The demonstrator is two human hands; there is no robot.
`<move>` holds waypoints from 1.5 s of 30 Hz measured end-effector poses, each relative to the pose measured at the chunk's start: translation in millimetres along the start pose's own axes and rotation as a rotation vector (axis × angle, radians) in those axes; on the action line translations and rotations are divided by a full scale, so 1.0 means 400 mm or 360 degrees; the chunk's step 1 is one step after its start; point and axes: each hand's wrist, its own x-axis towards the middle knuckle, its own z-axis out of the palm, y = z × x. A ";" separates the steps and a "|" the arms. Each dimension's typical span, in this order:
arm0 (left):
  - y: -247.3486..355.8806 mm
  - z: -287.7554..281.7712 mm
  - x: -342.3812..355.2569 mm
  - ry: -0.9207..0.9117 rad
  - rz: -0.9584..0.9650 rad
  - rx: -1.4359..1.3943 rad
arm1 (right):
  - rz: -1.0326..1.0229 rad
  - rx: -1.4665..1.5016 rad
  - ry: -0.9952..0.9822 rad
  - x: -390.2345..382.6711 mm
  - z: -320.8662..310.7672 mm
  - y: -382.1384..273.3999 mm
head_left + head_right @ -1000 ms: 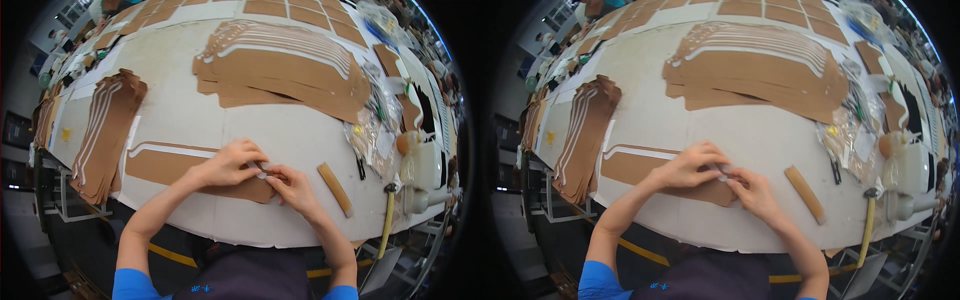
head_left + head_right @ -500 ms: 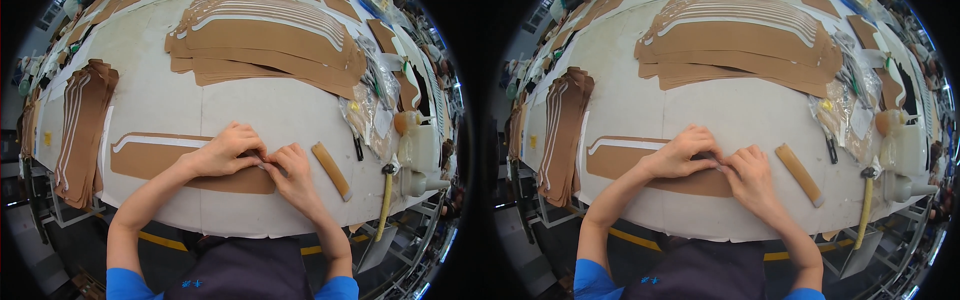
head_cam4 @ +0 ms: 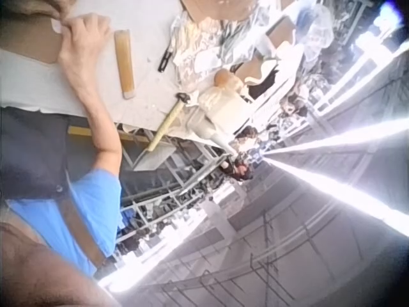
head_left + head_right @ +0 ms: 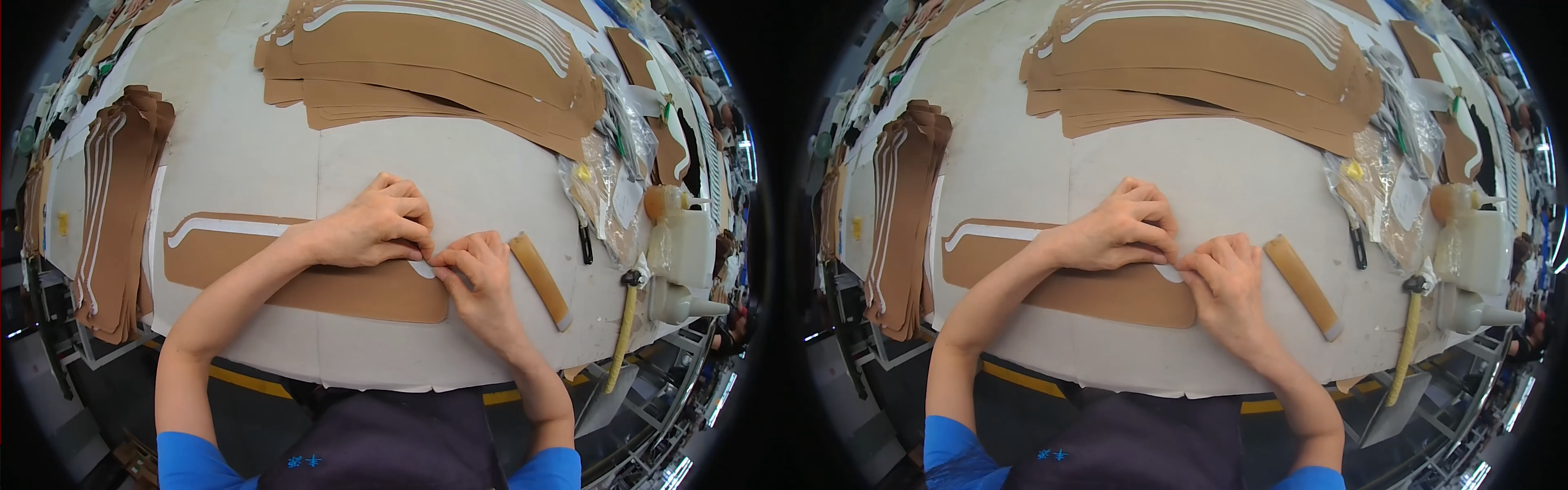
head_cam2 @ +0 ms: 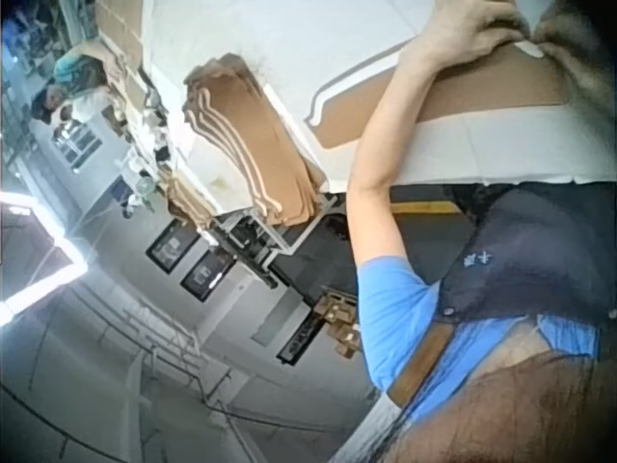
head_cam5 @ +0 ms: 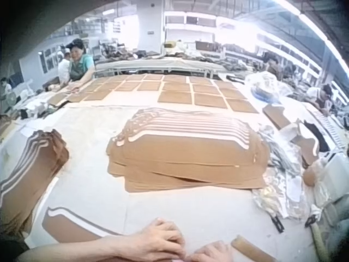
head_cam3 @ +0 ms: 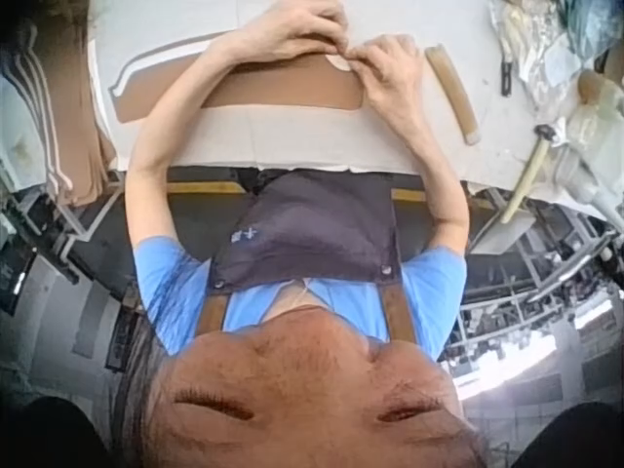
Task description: Fold the edges of leather pieces over reinforcement strips and smooth them down using a hand tool.
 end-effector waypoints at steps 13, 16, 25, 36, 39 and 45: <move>-0.016 -0.032 0.003 -0.0214 0.0034 -0.0146 | -0.0217 0.0013 0.0098 -0.021 0.005 0.020; -0.021 -0.028 0.003 -0.0200 0.0057 -0.0157 | -0.0501 -0.0230 0.0103 -0.024 0.003 0.027; 0.075 -0.011 -0.053 0.0377 -0.0120 0.0186 | -0.1056 -0.0818 -0.0075 -0.036 -0.014 0.023; 0.146 0.108 -0.122 0.0679 -0.0212 0.0829 | -0.0359 -0.0073 0.0032 -0.011 0.022 0.000; 0.149 0.116 -0.121 0.0689 -0.0253 0.0793 | -0.0349 -0.0058 -0.0005 -0.009 0.021 -0.004; 0.147 0.123 -0.103 0.0659 -0.0278 0.0842 | -0.0494 -0.0303 -0.0068 -0.014 0.017 -0.011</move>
